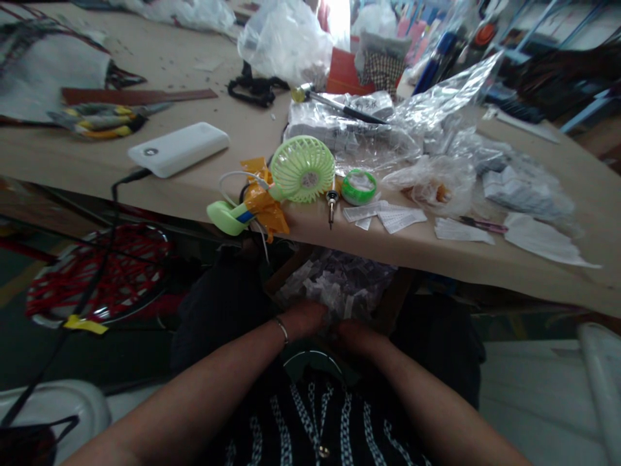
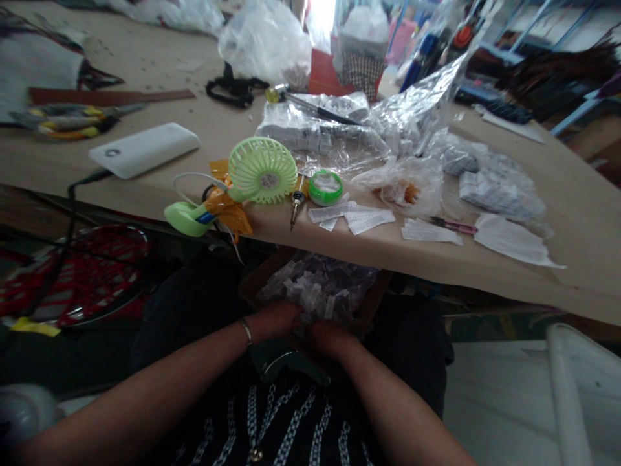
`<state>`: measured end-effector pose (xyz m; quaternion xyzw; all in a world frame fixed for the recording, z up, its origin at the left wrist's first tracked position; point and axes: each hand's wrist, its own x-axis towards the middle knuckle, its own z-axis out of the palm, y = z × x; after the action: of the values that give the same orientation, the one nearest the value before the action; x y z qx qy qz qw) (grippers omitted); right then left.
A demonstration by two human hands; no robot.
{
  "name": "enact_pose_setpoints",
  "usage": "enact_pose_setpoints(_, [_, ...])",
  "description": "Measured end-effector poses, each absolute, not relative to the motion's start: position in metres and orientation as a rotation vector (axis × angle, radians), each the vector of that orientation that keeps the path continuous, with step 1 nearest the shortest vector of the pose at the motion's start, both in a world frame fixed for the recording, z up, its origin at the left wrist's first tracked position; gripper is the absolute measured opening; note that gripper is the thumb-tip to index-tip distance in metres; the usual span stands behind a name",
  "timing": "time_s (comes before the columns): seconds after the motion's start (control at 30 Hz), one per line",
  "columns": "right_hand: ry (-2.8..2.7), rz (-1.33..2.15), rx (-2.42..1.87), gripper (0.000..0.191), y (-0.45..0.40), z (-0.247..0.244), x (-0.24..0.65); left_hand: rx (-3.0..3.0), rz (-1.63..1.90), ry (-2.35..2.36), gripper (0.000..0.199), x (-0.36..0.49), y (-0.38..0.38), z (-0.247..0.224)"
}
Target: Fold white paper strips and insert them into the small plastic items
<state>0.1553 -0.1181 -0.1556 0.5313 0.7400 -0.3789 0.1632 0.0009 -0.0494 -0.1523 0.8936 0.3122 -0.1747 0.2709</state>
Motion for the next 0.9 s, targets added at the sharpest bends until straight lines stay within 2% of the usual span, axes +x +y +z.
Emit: enact_pose_setpoints(0.9, [2.084, -1.089, 1.505, 0.029, -0.1199, -0.1624, 0.1541, 2.375, -0.509, 0.824, 0.028, 0.0051, -0.0477, -0.1440])
